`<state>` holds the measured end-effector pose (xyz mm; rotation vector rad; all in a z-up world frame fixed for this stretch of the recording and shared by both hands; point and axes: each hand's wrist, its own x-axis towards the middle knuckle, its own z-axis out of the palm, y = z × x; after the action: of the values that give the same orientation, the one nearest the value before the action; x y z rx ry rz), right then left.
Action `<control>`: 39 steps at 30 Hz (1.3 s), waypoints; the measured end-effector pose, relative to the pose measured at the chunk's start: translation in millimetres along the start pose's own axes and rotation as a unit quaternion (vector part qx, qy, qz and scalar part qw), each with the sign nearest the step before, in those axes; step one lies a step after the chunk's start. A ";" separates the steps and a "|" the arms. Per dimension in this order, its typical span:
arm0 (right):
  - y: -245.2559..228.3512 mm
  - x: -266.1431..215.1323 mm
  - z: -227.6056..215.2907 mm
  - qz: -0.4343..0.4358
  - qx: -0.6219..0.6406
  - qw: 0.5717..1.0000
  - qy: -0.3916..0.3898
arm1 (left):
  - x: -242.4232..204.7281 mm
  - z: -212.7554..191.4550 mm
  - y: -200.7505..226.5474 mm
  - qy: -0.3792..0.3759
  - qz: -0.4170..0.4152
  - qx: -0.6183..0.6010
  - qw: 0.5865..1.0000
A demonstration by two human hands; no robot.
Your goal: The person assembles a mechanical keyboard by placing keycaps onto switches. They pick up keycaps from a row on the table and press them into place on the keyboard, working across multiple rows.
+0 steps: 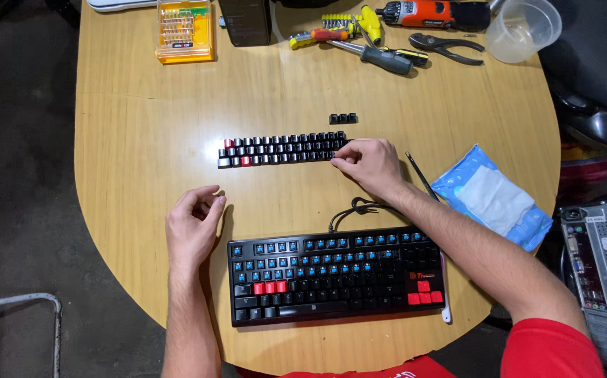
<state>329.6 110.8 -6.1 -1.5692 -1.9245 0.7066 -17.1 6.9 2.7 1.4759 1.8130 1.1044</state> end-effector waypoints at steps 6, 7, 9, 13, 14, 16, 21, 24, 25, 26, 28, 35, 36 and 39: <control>0.0 0.3 0.4 0.001 -0.001 1.000 0.000 | -0.5 0.0 1.2 -0.001 0.001 0.003 1.000; -0.6 0.1 0.1 0.001 -0.001 1.000 0.000 | -0.3 0.0 1.2 -0.001 0.001 0.002 1.000; -2.1 -0.1 -0.4 -0.005 -0.001 1.000 0.000 | -0.2 -0.2 1.2 0.000 -0.002 0.006 1.000; -15.1 -7.5 -14.4 -0.001 0.009 1.000 -0.001 | -1.3 -0.1 0.5 0.000 -0.001 0.006 1.000; -17.1 -9.7 -20.9 -0.003 0.000 1.000 -0.011 | -1.2 -0.2 0.6 0.001 -0.003 0.006 1.000; -22.1 -14.7 -36.6 -0.006 -0.009 1.000 -0.018 | -0.4 -0.9 1.4 0.004 -0.003 0.006 1.000; -13.3 -35.4 -56.7 -0.069 -0.040 0.977 -0.197 | 1.4 2.3 -1.5 0.001 0.003 0.022 1.000; -8.0 -41.5 -53.1 -0.063 -0.087 0.967 -0.230 | 1.6 2.7 -3.5 0.001 0.014 0.028 1.000; -10.3 -42.4 -54.1 -0.063 -0.085 0.967 -0.231 | 0.4 3.2 -4.2 0.000 0.013 0.029 0.999; -13.0 -41.6 -54.9 -0.066 -0.107 0.963 -0.237 | -0.1 3.2 -4.9 0.002 0.012 0.027 1.000; -20.1 -42.2 -57.4 -0.071 -0.129 0.959 -0.243 | -1.2 3.1 -4.6 0.006 0.011 0.025 1.000; -17.8 -49.4 -56.7 -0.126 -0.220 0.930 -0.265 | -1.6 3.6 -2.6 0.006 0.014 0.029 0.999; -13.7 -50.2 -55.6 -0.132 -0.224 0.929 -0.263 | -1.1 4.3 -2.1 0.006 0.015 0.029 0.999; -8.7 -55.5 -57.2 -0.138 -0.225 0.935 -0.237 | -1.6 4.2 -2.1 0.006 0.012 0.032 0.999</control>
<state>373.0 57.9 35.5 -1.4116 -2.7597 0.5844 -14.4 6.3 -1.4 1.5353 1.8597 1.0778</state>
